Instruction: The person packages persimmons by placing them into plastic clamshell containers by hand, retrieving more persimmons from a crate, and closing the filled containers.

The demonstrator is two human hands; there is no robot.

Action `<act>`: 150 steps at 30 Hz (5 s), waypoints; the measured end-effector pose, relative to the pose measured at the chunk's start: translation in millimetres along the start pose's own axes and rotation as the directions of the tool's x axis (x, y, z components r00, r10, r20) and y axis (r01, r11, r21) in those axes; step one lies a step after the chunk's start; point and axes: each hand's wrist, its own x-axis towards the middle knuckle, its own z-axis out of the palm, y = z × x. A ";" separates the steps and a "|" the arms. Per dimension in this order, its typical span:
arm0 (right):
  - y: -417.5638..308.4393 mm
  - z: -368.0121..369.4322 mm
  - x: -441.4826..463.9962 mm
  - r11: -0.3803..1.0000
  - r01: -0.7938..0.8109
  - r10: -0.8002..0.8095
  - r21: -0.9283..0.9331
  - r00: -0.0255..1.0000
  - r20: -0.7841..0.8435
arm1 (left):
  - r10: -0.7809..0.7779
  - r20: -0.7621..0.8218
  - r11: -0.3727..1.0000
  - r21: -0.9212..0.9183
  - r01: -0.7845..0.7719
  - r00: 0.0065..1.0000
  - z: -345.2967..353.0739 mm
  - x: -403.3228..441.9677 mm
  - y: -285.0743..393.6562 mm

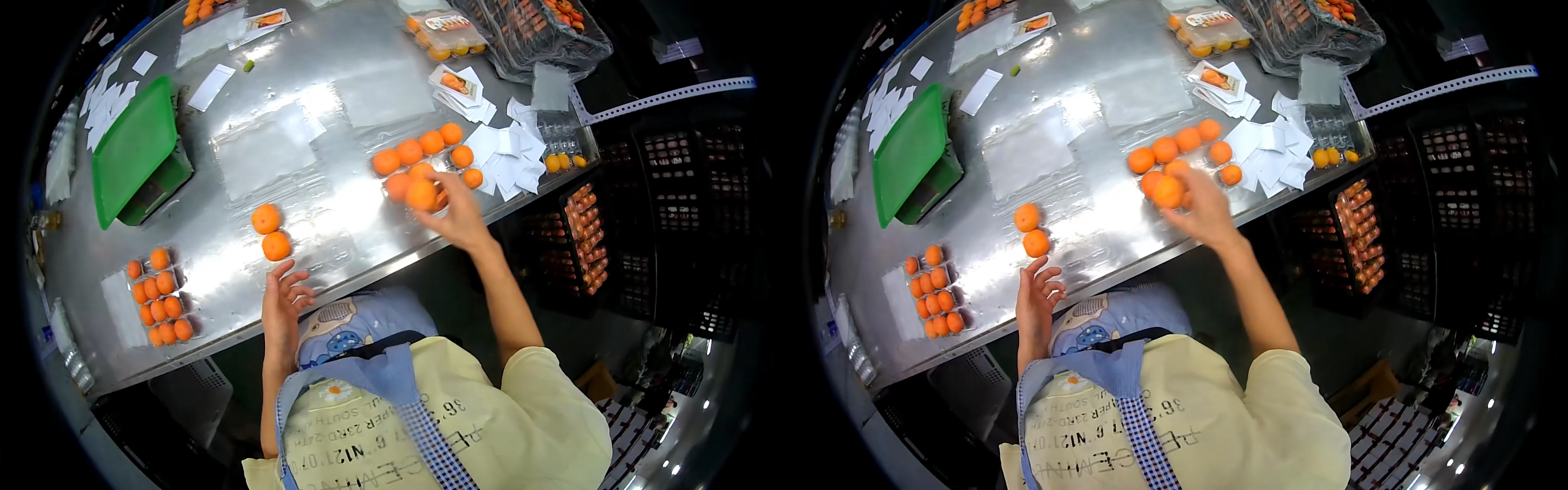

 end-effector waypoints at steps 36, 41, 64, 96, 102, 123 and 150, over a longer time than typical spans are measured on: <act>120.8 -52.3 82.8 0.890 0.431 -0.362 -0.150 0.866 0.344 | -0.045 -0.138 0.999 -0.022 0.043 0.989 121.7 51.1 -44.7; 122.3 -52.3 82.4 0.891 0.407 -0.311 -0.198 0.868 0.387 | -0.056 -0.137 0.998 -0.012 0.055 0.989 122.5 53.8 -41.7; 48.6 -0.1 46.4 0.910 0.413 -0.398 0.010 0.869 0.293 | 0.719 -0.278 0.163 0.958 0.234 0.637 -0.7 65.0 -20.4; -63.1 99.8 11.9 0.910 0.412 -0.395 0.051 0.821 0.413 | 0.099 0.207 0.789 -0.612 0.050 0.973 -60.8 15.6 28.9; -79.0 109.1 13.8 0.945 0.236 -0.313 0.228 0.859 0.405 | 0.060 0.246 0.817 -0.569 0.094 0.967 -53.9 13.3 24.5; -143.0 133.9 17.8 0.706 -0.227 -0.388 0.671 0.669 0.635 | 0.116 0.219 0.841 -0.541 0.021 0.969 -12.2 2.2 16.9; -134.6 137.5 18.9 0.539 -0.521 -0.220 0.662 0.671 0.708 | 0.072 0.226 0.797 -0.599 0.080 0.971 -11.1 7.7 9.4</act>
